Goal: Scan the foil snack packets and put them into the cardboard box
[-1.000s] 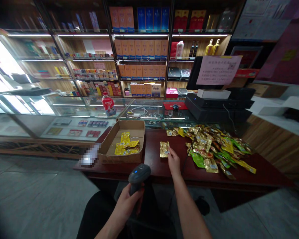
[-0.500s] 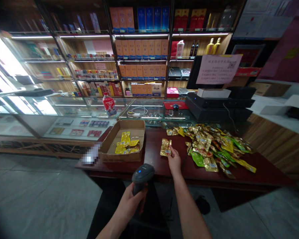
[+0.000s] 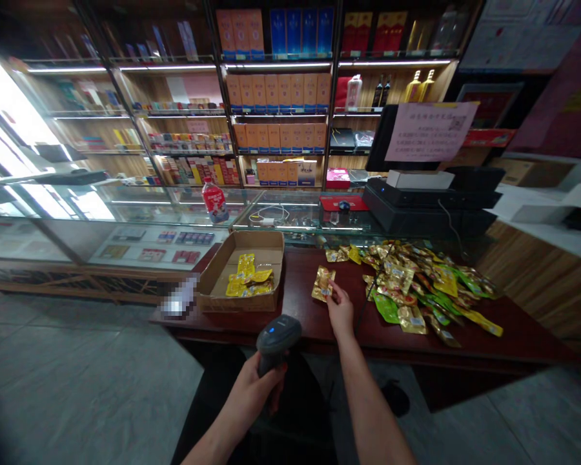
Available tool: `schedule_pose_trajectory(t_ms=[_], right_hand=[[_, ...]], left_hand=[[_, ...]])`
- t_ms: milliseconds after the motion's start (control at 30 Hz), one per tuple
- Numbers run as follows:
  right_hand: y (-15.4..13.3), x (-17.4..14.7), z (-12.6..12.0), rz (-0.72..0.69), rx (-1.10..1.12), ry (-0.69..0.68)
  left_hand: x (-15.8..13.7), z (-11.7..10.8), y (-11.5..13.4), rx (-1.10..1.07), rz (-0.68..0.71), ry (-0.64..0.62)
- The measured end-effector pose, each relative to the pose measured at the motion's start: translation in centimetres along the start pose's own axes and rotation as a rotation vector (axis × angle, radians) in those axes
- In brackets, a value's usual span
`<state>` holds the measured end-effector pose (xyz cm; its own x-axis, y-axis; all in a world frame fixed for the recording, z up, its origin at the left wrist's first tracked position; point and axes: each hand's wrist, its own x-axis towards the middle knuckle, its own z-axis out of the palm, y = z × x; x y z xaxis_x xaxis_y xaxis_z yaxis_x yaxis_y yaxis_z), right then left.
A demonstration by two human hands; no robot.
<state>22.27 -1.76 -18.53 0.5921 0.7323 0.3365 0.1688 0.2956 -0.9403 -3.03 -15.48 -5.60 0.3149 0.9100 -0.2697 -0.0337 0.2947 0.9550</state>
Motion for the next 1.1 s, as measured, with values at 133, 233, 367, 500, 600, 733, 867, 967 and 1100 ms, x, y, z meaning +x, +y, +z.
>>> schedule_pose_trajectory(t_ms=[133,233,367,500,600,733,867,967,1100], right_hand=[[-0.20,-0.02,0.05,0.011,0.043,-0.016],[-0.50,0.00,0.11,-0.001,0.073,-0.013],[-0.78,0.00,0.16,0.013,0.108,-0.031],[-0.67,-0.04,0.07,0.047,0.134,-0.048],[-0.30,0.00,-0.01,0.062,0.151,-0.038],[0.15,0.16,-0.01,0.080,0.133,-0.016],[-0.05,0.22,0.02,0.064,0.122,0.002],[-0.44,0.14,0.08,0.042,0.093,0.001],[-0.57,-0.12,0.02,0.039,0.080,0.004]], left_hand=[[-0.23,-0.11,0.17,0.014,0.026,-0.014],[-0.48,0.09,0.20,0.006,0.044,-0.012],[-0.70,0.35,0.10,0.012,0.032,-0.017],[-0.71,0.42,-0.05,0.008,0.038,-0.020],[-0.77,0.38,-0.03,-0.002,0.044,-0.018],[-0.78,0.18,0.29,-0.014,0.013,-0.006],[-0.56,0.15,0.68,-0.022,-0.003,0.003],[-0.41,0.27,0.45,-0.034,0.005,0.009],[-0.36,0.15,-0.27,-0.040,0.007,0.027]])
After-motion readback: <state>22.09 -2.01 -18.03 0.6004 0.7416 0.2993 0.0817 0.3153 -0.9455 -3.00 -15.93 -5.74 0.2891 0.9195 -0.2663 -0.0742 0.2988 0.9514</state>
